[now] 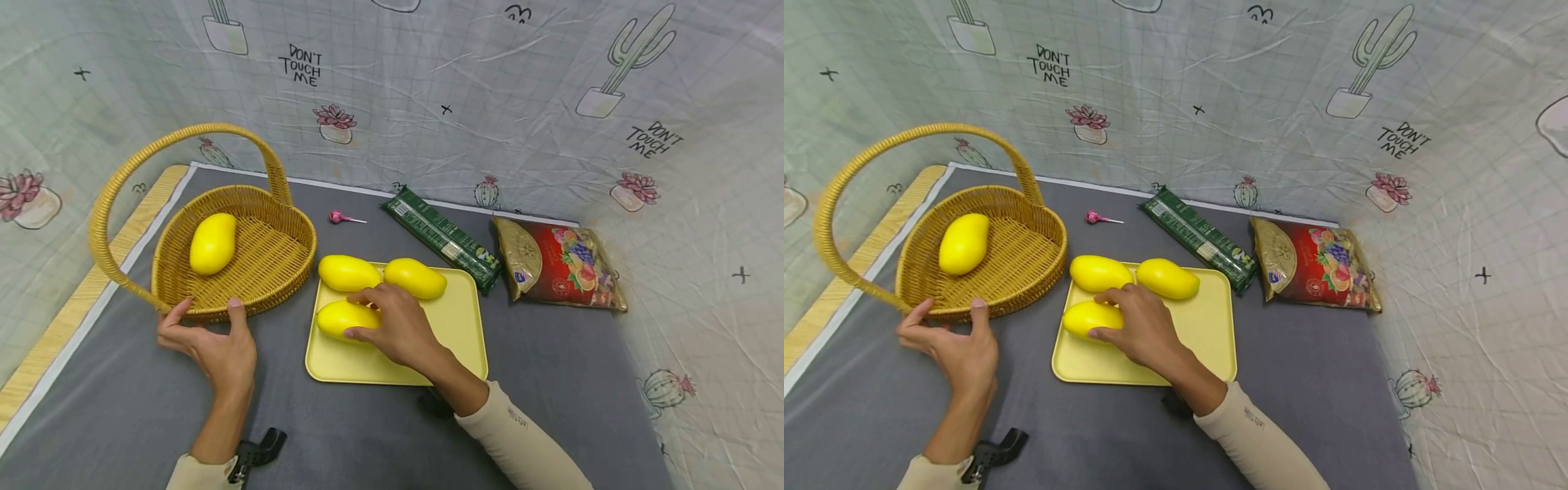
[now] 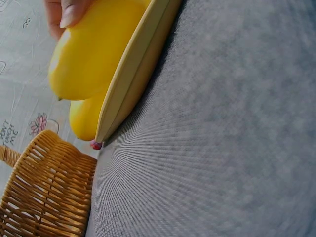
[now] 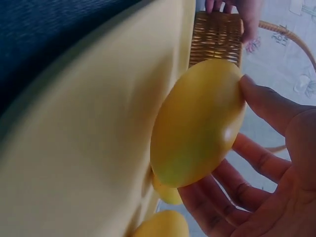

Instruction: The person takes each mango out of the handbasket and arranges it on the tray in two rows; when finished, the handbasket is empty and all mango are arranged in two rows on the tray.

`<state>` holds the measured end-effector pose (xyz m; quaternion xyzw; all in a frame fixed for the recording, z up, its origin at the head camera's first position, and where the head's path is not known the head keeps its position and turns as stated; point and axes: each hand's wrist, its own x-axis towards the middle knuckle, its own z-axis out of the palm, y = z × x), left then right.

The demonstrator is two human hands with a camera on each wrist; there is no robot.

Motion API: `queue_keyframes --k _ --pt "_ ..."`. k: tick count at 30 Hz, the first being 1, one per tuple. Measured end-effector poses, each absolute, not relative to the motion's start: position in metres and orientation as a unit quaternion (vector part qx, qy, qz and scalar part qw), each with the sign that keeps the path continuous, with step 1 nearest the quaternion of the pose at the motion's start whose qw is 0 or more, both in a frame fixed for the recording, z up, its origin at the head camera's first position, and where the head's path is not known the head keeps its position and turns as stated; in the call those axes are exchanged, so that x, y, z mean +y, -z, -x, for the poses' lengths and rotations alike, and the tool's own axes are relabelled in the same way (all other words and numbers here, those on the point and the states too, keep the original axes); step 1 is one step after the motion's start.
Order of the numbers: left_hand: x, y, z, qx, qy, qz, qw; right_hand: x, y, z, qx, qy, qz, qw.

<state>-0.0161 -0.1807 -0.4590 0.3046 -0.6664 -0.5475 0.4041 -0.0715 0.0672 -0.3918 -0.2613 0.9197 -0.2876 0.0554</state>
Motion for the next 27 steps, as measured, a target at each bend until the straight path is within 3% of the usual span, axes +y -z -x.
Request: queue_keyframes --k 27 --pt "-0.181 0.459 0.015 -0.662 0.551 -0.3 0.409 0.056 0.393 0.073 0.919 0.263 0.283 0.083"
